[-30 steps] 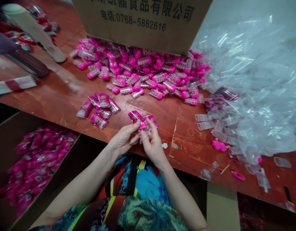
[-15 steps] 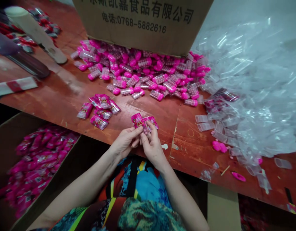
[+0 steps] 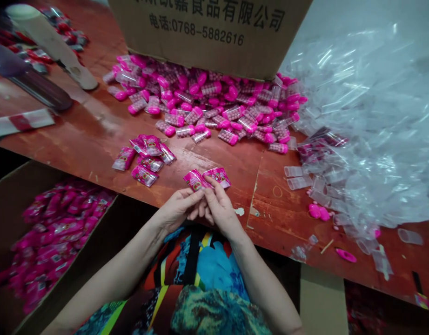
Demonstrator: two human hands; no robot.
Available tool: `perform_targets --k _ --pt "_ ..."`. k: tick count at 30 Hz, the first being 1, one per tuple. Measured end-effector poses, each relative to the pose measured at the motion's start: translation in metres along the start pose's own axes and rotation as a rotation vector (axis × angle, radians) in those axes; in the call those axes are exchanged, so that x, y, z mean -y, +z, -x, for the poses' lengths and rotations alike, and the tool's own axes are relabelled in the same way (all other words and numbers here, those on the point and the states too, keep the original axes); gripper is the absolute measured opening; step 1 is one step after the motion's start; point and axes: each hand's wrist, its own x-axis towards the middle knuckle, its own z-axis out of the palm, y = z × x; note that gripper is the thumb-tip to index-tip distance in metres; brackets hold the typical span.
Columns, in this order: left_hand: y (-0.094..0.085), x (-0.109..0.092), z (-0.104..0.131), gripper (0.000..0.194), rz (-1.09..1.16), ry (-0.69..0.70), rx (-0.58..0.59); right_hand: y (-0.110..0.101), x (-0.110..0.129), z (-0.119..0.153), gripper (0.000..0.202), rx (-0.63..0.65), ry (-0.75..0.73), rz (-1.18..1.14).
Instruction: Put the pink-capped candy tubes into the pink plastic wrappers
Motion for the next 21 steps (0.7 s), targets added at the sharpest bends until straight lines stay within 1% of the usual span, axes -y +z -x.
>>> perform_targets --k 2,4,6,7,8,10,12,14,16,18,21 --pt "-0.012 -0.015 -0.001 0.04 0.085 0.066 -0.116 -0.007 0.0 -0.002 0.064 -0.075 -0.077 0.172" --pt "-0.023 -0.03 -0.002 0.04 0.218 0.136 -0.286 -0.024 0.001 -0.007 0.054 -0.253 -0.203 0.433" --pt "-0.027 -0.04 -0.004 0.048 0.275 0.129 -0.421 -0.043 0.001 -0.016 0.045 -0.432 -0.291 0.678" --pt "-0.026 -0.04 -0.006 0.05 0.255 0.106 -0.452 -0.051 0.001 -0.02 0.043 -0.473 -0.298 0.767" --pt "-0.022 -0.038 -0.008 0.05 0.209 0.084 -0.452 -0.057 0.002 -0.025 0.042 -0.486 -0.284 0.845" --pt "-0.009 -0.027 -0.014 0.042 0.078 0.07 -0.378 -0.062 0.003 -0.032 0.041 -0.463 -0.217 0.986" --pt "0.005 -0.012 -0.023 0.027 -0.053 0.096 -0.291 -0.059 0.005 -0.037 0.038 -0.449 -0.144 1.098" --pt "0.015 0.0 -0.033 0.016 -0.155 0.141 -0.264 -0.056 0.007 -0.039 0.035 -0.451 -0.112 1.135" --pt "0.018 0.006 -0.039 0.009 -0.212 0.174 -0.278 -0.055 0.006 -0.041 0.032 -0.434 -0.124 1.108" --pt "0.018 0.007 -0.042 0.007 -0.232 0.186 -0.296 -0.058 0.004 -0.042 0.032 -0.431 -0.167 1.027" --pt "0.018 0.004 -0.042 0.006 -0.21 0.172 -0.306 -0.063 -0.001 -0.042 0.032 -0.484 -0.244 0.763"
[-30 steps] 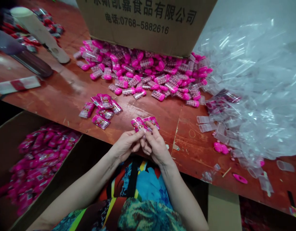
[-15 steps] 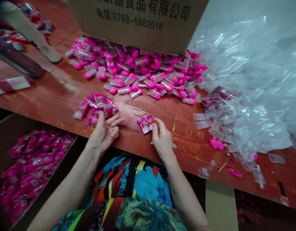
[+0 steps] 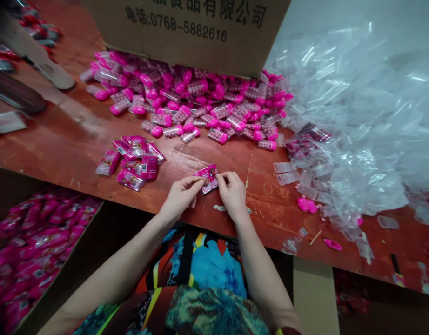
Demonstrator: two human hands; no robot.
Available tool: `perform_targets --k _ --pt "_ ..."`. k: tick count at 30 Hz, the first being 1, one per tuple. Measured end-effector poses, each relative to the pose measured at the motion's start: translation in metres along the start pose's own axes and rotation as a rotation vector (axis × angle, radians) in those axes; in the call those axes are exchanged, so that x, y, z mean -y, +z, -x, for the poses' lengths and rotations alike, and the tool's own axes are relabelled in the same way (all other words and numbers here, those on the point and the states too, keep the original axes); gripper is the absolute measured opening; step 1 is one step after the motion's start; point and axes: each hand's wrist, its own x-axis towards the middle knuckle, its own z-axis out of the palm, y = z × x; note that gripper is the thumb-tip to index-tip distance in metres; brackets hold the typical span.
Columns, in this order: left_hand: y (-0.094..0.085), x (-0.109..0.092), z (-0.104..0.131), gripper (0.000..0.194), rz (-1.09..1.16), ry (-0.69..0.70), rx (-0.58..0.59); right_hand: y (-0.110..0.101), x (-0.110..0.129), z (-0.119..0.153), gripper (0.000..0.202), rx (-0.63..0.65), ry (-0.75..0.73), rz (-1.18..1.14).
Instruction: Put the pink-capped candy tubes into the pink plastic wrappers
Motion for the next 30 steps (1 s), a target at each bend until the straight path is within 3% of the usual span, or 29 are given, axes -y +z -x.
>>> perform_targets --k 4,6,8,11,14,16,20,22,24,26,28,30 --pt "0.005 -0.005 -0.001 0.019 0.079 -0.047 0.012 0.002 0.004 0.009 0.029 -0.036 -0.062 -0.249" --pt "0.007 -0.006 -0.002 0.017 0.089 -0.043 0.014 0.004 0.01 0.013 0.025 -0.023 -0.103 -0.315" --pt "0.007 -0.008 -0.003 0.022 0.093 -0.038 0.03 0.005 0.016 0.014 0.026 0.005 -0.014 -0.476" --pt "0.003 -0.01 -0.003 0.029 0.115 -0.077 0.115 0.006 0.02 0.01 0.049 0.125 0.208 -0.742" --pt "-0.001 -0.009 -0.006 0.029 0.04 -0.094 0.133 0.005 0.019 0.005 0.052 0.159 0.25 -0.795" --pt "0.0 -0.006 -0.008 0.029 -0.082 -0.08 0.078 0.003 0.017 0.002 0.044 0.093 0.17 -0.662" --pt "0.001 0.0 -0.015 0.029 -0.405 -0.025 -0.026 -0.002 0.015 -0.001 0.043 0.06 -0.03 -0.044" --pt "0.0 -0.001 -0.015 0.024 -0.6 0.054 -0.071 -0.005 0.014 -0.002 0.05 0.075 -0.026 0.229" --pt "-0.001 -0.006 -0.012 0.013 -0.771 0.122 -0.114 -0.008 0.011 -0.004 0.052 0.048 0.006 0.336" --pt "-0.003 -0.015 -0.007 0.028 -0.873 0.161 -0.195 -0.011 0.006 -0.004 0.051 -0.002 -0.009 0.217" --pt "-0.003 -0.022 -0.002 0.054 -0.878 0.208 -0.316 -0.013 0.003 -0.004 0.049 -0.017 -0.048 -0.082" --pt "-0.001 -0.027 0.0 0.054 -0.762 0.299 -0.366 -0.013 0.003 -0.003 0.049 0.038 -0.054 -0.385"
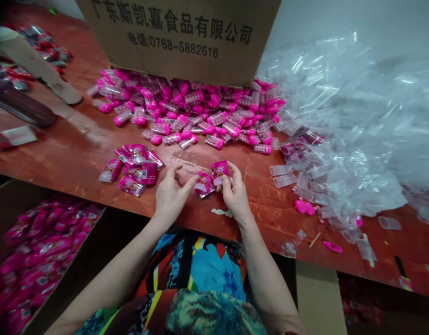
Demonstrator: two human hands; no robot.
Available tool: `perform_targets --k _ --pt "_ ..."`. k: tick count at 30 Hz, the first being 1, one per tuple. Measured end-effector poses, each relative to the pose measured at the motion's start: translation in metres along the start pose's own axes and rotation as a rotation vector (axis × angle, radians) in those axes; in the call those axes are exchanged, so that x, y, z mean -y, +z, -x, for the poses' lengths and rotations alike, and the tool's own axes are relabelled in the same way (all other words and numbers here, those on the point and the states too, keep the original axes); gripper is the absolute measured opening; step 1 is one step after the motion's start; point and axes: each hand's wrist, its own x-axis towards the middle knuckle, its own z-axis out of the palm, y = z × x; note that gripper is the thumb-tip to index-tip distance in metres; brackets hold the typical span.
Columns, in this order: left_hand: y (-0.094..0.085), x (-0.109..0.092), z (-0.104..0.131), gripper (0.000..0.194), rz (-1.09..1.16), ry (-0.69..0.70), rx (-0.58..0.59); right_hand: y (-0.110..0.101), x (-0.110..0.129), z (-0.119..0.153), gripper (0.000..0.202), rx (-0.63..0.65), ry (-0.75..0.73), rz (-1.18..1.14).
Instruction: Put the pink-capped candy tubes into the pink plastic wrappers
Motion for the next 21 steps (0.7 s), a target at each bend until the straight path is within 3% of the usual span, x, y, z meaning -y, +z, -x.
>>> perform_targets --k 1,3,5,7,12,17,19,21 --pt "0.001 -0.002 0.0 0.046 0.117 0.019 0.014 0.001 0.0 0.001 0.05 0.04 0.015 -0.11" --pt "0.006 -0.007 -0.001 0.032 0.414 -0.01 0.167 0.006 0.002 0.002 0.051 0.11 0.036 -0.228" --pt "0.012 -0.01 -0.002 0.031 0.667 -0.137 0.333 0.014 0.003 0.002 0.049 0.117 0.024 -0.27" --pt "0.018 -0.013 -0.002 0.036 0.794 -0.248 0.377 0.022 0.004 0.001 0.044 0.079 0.023 -0.309" --pt "0.025 -0.013 -0.007 0.048 0.824 -0.345 0.306 0.041 0.004 -0.005 0.033 0.014 0.067 -0.348" --pt "0.023 -0.011 -0.02 0.052 0.829 -0.401 0.356 0.044 0.011 -0.014 0.032 -0.028 -0.075 0.041" --pt "0.018 -0.009 -0.027 0.051 0.859 -0.405 0.414 0.04 0.013 -0.021 0.034 0.046 -0.138 0.153" --pt "0.01 -0.005 -0.035 0.048 0.884 -0.411 0.439 0.031 0.014 -0.034 0.035 0.202 -0.208 0.221"
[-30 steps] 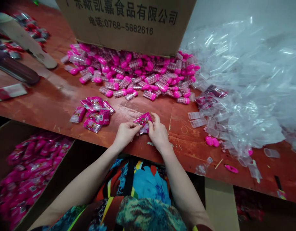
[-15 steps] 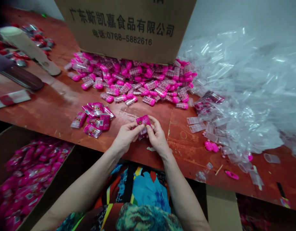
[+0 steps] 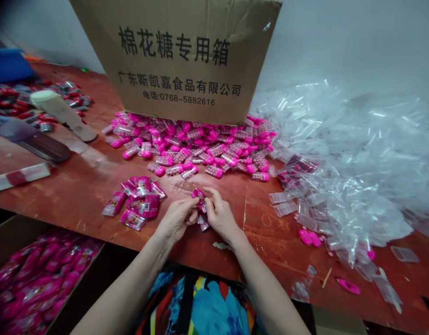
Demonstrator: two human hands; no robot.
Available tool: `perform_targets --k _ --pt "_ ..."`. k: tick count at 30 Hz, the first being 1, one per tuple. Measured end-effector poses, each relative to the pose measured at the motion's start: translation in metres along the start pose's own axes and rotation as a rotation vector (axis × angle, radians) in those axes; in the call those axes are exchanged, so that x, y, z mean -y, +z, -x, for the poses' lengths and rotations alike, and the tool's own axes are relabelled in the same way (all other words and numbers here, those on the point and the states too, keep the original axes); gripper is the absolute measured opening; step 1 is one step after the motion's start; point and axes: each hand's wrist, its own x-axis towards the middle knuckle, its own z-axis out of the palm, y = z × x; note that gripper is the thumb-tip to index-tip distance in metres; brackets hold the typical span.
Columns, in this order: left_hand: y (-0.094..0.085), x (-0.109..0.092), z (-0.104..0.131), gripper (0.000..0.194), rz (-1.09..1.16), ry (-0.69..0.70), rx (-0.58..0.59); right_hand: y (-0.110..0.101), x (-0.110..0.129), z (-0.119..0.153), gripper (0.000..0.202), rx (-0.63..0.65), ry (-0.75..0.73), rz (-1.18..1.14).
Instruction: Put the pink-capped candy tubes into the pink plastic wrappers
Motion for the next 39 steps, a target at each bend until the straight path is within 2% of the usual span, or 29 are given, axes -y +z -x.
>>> perform_targets --k 2,5,6,8,10,12,15,18,20,22,25,28,31,33,35,37,39 --pt "-0.009 -0.007 -0.003 0.045 0.015 0.004 -0.029 -0.014 -0.007 -0.018 0.036 0.095 -0.106 0.133" --pt "-0.019 -0.014 -0.008 0.042 0.052 0.002 -0.103 -0.037 -0.021 -0.059 0.044 0.022 -0.245 0.592" --pt "-0.021 -0.015 -0.009 0.042 0.066 -0.013 -0.114 -0.043 -0.025 -0.073 0.046 0.034 -0.26 0.762" --pt "-0.023 -0.016 -0.009 0.041 0.098 -0.048 -0.116 -0.053 -0.031 -0.099 0.051 0.139 -0.318 1.003" --pt "-0.024 -0.015 -0.009 0.041 0.121 -0.068 -0.106 -0.056 -0.033 -0.116 0.052 0.255 -0.387 1.13" --pt "-0.027 -0.012 -0.007 0.04 0.127 -0.067 -0.109 -0.054 -0.031 -0.121 0.049 0.34 -0.453 1.175" --pt "-0.032 -0.008 -0.005 0.04 0.115 -0.084 -0.125 -0.045 -0.027 -0.114 0.046 0.425 -0.503 1.166" --pt "-0.035 -0.003 -0.007 0.041 0.127 -0.089 -0.14 -0.033 -0.027 -0.1 0.049 0.473 -0.492 1.135" --pt "-0.036 0.001 -0.01 0.041 0.135 -0.079 -0.136 -0.027 -0.027 -0.093 0.051 0.435 -0.503 1.123" --pt "-0.036 0.004 -0.012 0.041 0.142 -0.07 -0.122 -0.021 -0.025 -0.09 0.056 0.419 -0.576 1.083" --pt "-0.036 0.006 -0.012 0.039 0.164 -0.063 -0.109 -0.012 -0.022 -0.091 0.052 0.477 -0.681 0.997" --pt "-0.037 0.001 -0.008 0.037 0.215 -0.052 -0.136 -0.004 -0.023 -0.097 0.038 0.482 -0.629 0.953" --pt "-0.036 -0.011 -0.002 0.037 0.317 -0.055 -0.182 -0.001 -0.026 -0.099 0.025 0.373 -0.455 0.79" --pt "-0.035 -0.019 0.002 0.035 0.417 -0.06 -0.201 -0.003 -0.024 -0.091 0.022 0.215 -0.289 0.493" --pt "-0.032 -0.027 0.005 0.035 0.524 -0.06 -0.21 -0.007 -0.017 -0.074 0.024 0.075 -0.1 0.089" --pt "-0.029 -0.031 0.008 0.036 0.606 -0.068 -0.218 -0.009 -0.005 -0.052 0.035 0.032 0.082 -0.267" --pt "-0.026 -0.033 0.01 0.036 0.647 -0.089 -0.22 -0.008 0.011 -0.029 0.048 0.065 0.215 -0.491"
